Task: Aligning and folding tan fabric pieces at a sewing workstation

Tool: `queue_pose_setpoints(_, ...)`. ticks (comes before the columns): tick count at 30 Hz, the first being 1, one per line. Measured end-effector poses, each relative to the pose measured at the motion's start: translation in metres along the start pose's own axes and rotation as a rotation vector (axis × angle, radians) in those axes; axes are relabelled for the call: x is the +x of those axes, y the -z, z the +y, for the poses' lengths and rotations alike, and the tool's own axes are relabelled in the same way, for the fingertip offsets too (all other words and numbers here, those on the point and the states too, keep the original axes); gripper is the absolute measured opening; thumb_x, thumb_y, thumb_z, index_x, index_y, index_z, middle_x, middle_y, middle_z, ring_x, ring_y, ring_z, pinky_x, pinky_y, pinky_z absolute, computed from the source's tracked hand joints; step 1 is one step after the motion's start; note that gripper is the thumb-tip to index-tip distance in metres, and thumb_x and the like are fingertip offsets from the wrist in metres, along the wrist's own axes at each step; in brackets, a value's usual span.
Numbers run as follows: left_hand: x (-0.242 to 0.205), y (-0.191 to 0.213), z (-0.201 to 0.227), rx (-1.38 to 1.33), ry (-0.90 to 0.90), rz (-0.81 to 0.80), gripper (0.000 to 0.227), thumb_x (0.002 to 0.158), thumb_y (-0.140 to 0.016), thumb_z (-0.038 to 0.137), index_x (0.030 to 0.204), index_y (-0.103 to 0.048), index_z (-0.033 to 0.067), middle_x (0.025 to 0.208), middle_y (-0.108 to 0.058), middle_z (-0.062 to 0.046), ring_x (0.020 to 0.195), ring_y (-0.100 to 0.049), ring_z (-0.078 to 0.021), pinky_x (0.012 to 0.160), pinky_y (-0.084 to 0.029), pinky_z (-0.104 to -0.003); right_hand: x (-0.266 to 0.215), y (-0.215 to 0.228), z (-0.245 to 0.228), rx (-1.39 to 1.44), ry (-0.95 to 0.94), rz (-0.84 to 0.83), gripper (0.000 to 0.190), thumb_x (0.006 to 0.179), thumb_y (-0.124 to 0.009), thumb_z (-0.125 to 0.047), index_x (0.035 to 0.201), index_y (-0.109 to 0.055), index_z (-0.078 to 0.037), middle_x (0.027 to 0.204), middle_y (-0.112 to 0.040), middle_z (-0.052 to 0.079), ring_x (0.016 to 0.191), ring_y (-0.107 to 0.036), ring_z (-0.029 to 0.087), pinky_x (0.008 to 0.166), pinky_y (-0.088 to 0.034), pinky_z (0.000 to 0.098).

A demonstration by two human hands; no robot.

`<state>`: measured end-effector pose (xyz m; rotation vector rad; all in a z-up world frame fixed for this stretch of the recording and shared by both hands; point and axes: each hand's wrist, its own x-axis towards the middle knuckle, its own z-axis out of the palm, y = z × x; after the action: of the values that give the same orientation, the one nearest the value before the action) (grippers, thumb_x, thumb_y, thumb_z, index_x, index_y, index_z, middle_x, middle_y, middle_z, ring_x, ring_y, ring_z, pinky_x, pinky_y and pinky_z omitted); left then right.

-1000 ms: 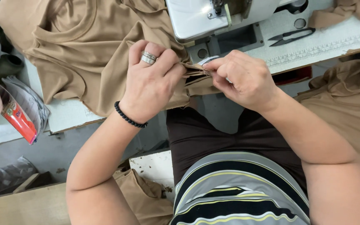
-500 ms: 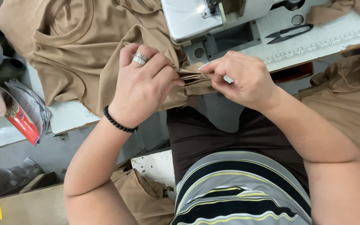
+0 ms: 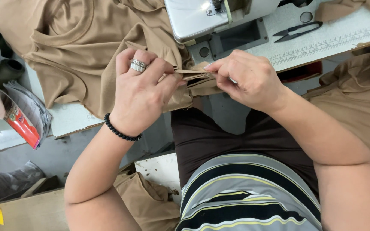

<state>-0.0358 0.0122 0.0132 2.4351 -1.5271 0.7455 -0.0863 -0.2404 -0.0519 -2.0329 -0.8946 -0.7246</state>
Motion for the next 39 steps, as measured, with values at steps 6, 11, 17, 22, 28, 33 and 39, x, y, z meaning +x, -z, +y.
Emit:
queue_pose_setpoints(6, 0.005, 0.003, 0.002, 0.083, -0.009, 0.019, 0.02, 0.108, -0.073, 0.01, 0.09, -0.064, 0.0134, 0.079, -0.046, -0.001, 0.083, -0.05, -0.0259, 0.088, -0.044, -0.043, 0.001, -0.001, 0.003, -0.081, 0.007, -0.009, 0.023, 0.096, -0.066, 0.022, 0.088, -0.055, 0.003, 0.101, -0.075, 0.019, 0.081, -0.07, 0.026, 0.074, -0.056, 0.0318)
queue_pose_setpoints(11, 0.009, 0.0, 0.003, 0.249, -0.051, 0.017, 0.01, 0.109, -0.066, 0.004, 0.118, -0.069, 0.0071, 0.09, -0.052, -0.004, 0.086, -0.052, -0.0263, 0.094, -0.046, -0.047, 0.005, 0.0, 0.005, -0.123, 0.028, -0.023, 0.023, 0.099, -0.067, 0.019, 0.089, -0.055, 0.003, 0.095, -0.073, 0.019, 0.089, -0.074, 0.029, 0.075, -0.057, 0.0334)
queue_pose_setpoints(17, 0.029, -0.019, -0.023, -0.081, 0.029, 0.088, 0.008, 0.104, -0.067, 0.004, 0.098, -0.069, 0.0086, 0.111, -0.065, -0.009, 0.117, -0.054, -0.0349, 0.104, -0.036, -0.052, 0.005, 0.0, 0.026, -0.011, -0.105, -0.036, 0.024, 0.098, -0.069, 0.016, 0.113, -0.054, 0.005, 0.102, -0.07, 0.017, 0.086, -0.072, 0.026, 0.077, -0.061, 0.032)
queue_pose_setpoints(22, 0.044, -0.043, -0.035, -0.529, 0.176, 0.033, 0.005, 0.104, -0.058, -0.002, 0.102, -0.061, 0.0023, 0.101, -0.069, -0.013, 0.113, -0.069, -0.0377, 0.115, -0.037, -0.056, 0.025, 0.014, 0.03, 0.193, -0.323, -0.078, 0.045, 0.091, -0.067, 0.011, 0.116, -0.034, -0.006, 0.145, -0.062, 0.021, 0.072, -0.068, 0.018, 0.062, -0.052, 0.0259)
queue_pose_setpoints(28, 0.052, -0.06, -0.041, -0.514, 0.257, 0.049, 0.005, 0.104, -0.06, 0.001, 0.105, -0.064, 0.0033, 0.091, -0.061, -0.009, 0.08, -0.059, -0.0237, 0.069, -0.047, -0.034, 0.015, 0.007, 0.044, 0.556, -0.54, -0.048, 0.026, 0.1, -0.062, 0.007, 0.114, -0.048, -0.011, 0.124, -0.07, 0.014, 0.09, -0.065, 0.013, 0.074, -0.052, 0.0233)
queue_pose_setpoints(33, 0.06, -0.082, -0.048, -0.502, 0.261, 0.042, 0.008, 0.1, -0.061, -0.001, 0.102, -0.066, 0.0043, 0.092, -0.062, -0.008, 0.078, -0.062, -0.0236, 0.068, -0.049, -0.035, 0.0, -0.003, 0.062, 0.597, -0.651, 0.022, 0.014, 0.103, -0.068, 0.004, 0.11, -0.066, -0.008, 0.103, -0.066, 0.001, 0.088, -0.061, 0.008, 0.08, -0.052, 0.0186)
queue_pose_setpoints(39, 0.064, -0.129, -0.057, -0.386, 0.445, -0.114, 0.006, 0.092, -0.07, 0.017, 0.093, -0.076, 0.0158, 0.089, -0.067, -0.003, 0.073, -0.068, -0.026, 0.052, -0.049, -0.04, -0.011, -0.023, 0.06, 0.465, -0.946, -0.004, 0.025, 0.098, -0.065, -0.004, 0.121, -0.074, -0.012, 0.104, -0.077, 0.003, 0.056, -0.046, 0.002, 0.047, -0.04, 0.0147)
